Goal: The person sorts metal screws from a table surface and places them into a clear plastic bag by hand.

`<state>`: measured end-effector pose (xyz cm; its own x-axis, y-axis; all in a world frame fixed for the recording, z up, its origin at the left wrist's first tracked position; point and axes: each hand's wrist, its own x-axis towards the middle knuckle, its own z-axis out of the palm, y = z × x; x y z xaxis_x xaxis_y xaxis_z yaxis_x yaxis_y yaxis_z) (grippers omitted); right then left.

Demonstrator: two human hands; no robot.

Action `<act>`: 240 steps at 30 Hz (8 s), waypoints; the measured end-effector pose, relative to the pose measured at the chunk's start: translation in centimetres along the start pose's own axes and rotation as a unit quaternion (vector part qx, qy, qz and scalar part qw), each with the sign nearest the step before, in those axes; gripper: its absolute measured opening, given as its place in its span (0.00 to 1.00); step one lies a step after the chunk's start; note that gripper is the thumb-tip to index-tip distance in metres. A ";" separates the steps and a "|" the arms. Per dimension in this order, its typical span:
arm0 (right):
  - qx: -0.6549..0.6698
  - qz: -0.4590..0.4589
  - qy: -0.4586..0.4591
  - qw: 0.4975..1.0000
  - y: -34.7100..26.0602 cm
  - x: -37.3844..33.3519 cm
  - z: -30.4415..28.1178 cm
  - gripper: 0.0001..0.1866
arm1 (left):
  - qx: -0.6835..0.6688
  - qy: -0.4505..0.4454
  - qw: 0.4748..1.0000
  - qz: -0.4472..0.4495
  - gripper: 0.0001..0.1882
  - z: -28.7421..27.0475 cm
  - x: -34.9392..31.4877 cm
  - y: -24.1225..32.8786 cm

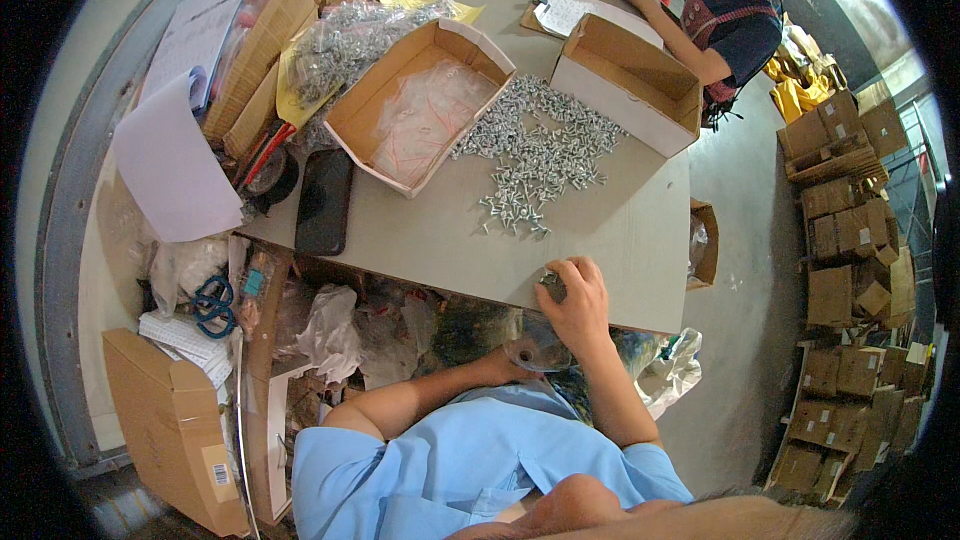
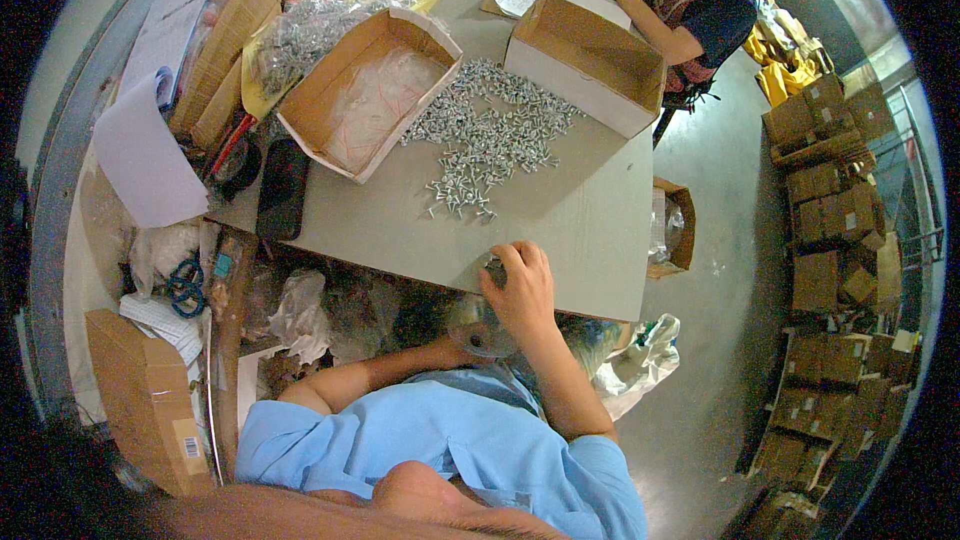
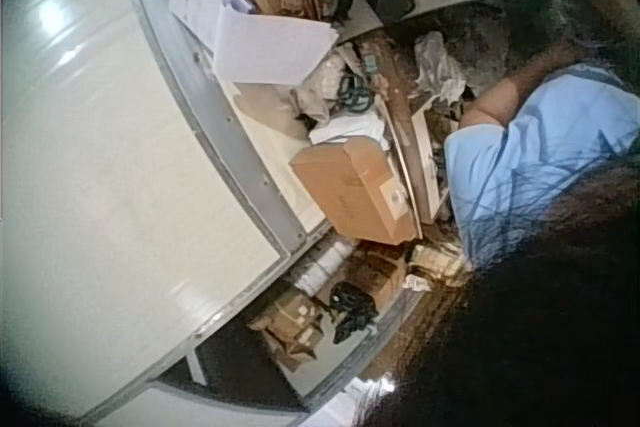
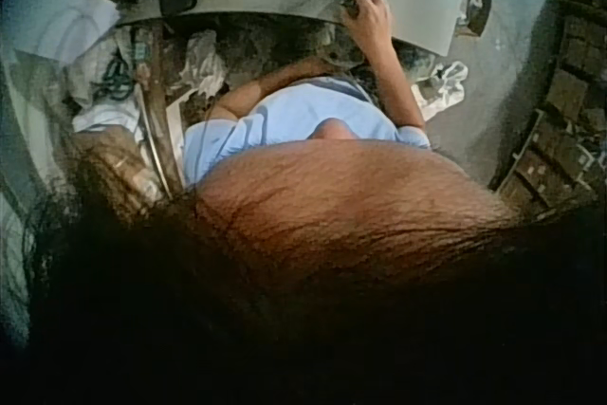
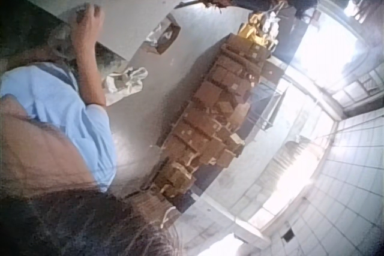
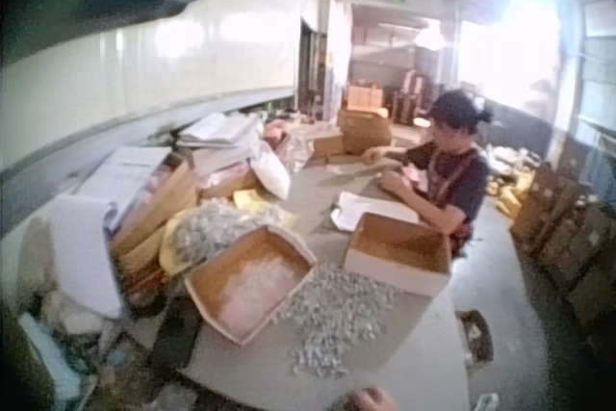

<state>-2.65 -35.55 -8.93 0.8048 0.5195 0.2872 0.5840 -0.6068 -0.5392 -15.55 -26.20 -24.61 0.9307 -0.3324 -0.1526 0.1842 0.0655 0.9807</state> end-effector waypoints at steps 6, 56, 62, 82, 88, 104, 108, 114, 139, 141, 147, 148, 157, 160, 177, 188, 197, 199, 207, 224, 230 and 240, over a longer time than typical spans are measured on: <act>0.025 -0.012 -0.013 1.000 0.0 -0.4 0.1 0.06 | 0.031 0.013 0.999 -0.016 0.17 0.3 0.4 -1.1; 0.028 -0.033 -0.079 0.996 2.2 3.6 -1.2 0.07 | 0.033 -0.042 0.991 -0.126 0.32 -0.7 -0.1 2.5; 0.095 -0.087 -0.325 0.937 0.3 2.8 -3.7 0.06 | -0.034 -0.029 0.995 -0.091 0.30 -0.6 -0.3 1.1; 0.029 -0.065 -0.037 0.997 2.0 8.5 2.1 0.10 | 0.053 0.010 0.998 -0.012 0.19 0.1 0.3 -2.7; 0.021 -0.041 -0.047 0.998 2.0 8.9 2.2 0.08 | 0.021 -0.001 0.999 -0.025 0.16 -0.1 0.1 -0.8; 0.052 -0.036 -0.236 0.970 1.2 1.7 -4.2 0.08 | 0.056 0.025 0.998 0.029 0.15 0.1 0.1 -1.3; 0.138 -0.023 -0.325 0.935 1.0 0.5 -5.1 0.08 | 0.043 -0.009 0.999 -0.005 0.20 -0.5 0.6 0.2; 0.192 0.049 -0.237 0.951 0.8 -0.4 -4.6 0.06 | 0.049 0.037 0.998 0.008 0.13 -0.6 1.5 -2.2; 0.226 -0.137 -0.142 0.954 -3.0 -2.8 -5.6 0.08 | -0.056 0.086 0.989 0.111 0.15 -5.2 -3.2 15.6; 0.210 -0.107 -0.150 0.960 -2.5 -3.1 -5.8 0.08 | 0.094 0.125 0.976 0.152 0.09 -5.0 -2.8 16.1; 0.218 -0.077 -0.091 0.969 -2.2 -3.4 -5.1 0.07 | 0.237 0.171 0.938 0.187 0.06 -4.0 -2.1 17.5; 0.210 -0.088 -0.087 0.970 -2.2 -3.3 -5.2 0.07 | 0.249 0.171 0.935 0.183 0.06 -4.0 -2.1 17.8; 0.231 -0.129 -0.076 0.961 -1.9 -3.1 -5.4 0.06 | 0.289 0.186 0.913 0.221 0.09 -4.8 -2.0 18.1; 0.224 -0.133 -0.053 0.964 -1.8 -3.1 -5.7 0.07 | 0.303 0.156 0.907 0.248 0.07 -4.5 -1.2 18.4; 0.310 -0.003 -0.023 0.951 1.9 -2.8 -5.1 0.05 | 0.286 0.410 0.835 0.231 0.08 -15.1 -1.4 23.3; 0.210 0.004 0.029 0.977 4.3 -3.5 -2.7 0.04 | 0.569 0.568 0.594 -0.020 0.26 -34.1 -0.8 23.4; 0.158 -0.032 0.040 0.986 4.6 -3.7 -2.5 0.06 | 0.440 0.586 0.680 0.026 0.17 -34.9 -3.8 28.6; 0.155 -0.042 0.046 0.986 4.5 -3.8 -2.2 0.06 | 0.502 0.586 0.636 0.003 0.16 -34.1 -4.4 31.4; 0.132 -0.056 0.047 0.989 4.6 -3.8 -2.2 0.06 | 0.600 0.583 0.547 -0.040 0.13 -30.8 0.3 31.9; 0.163 -0.076 0.054 0.982 5.0 -4.3 -2.1 0.09 | 0.635 0.506 0.578 -0.082 0.15 -29.0 5.5 30.3; 0.170 -0.089 0.063 0.979 5.3 -4.4 -2.3 0.08 | 0.644 0.499 0.579 -0.042 0.15 -29.9 5.6 29.6; 0.173 -0.077 0.062 0.980 5.2 -4.3 -2.1 0.07 | 0.704 0.447 0.549 -0.057 0.16 -29.4 5.5 29.4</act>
<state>-2.89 -42.20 -11.30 0.7295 0.4982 0.4686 0.6458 -0.2761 -0.7118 4.22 1.55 -0.17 0.8380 0.3761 0.3953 0.4156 -0.9094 -0.0157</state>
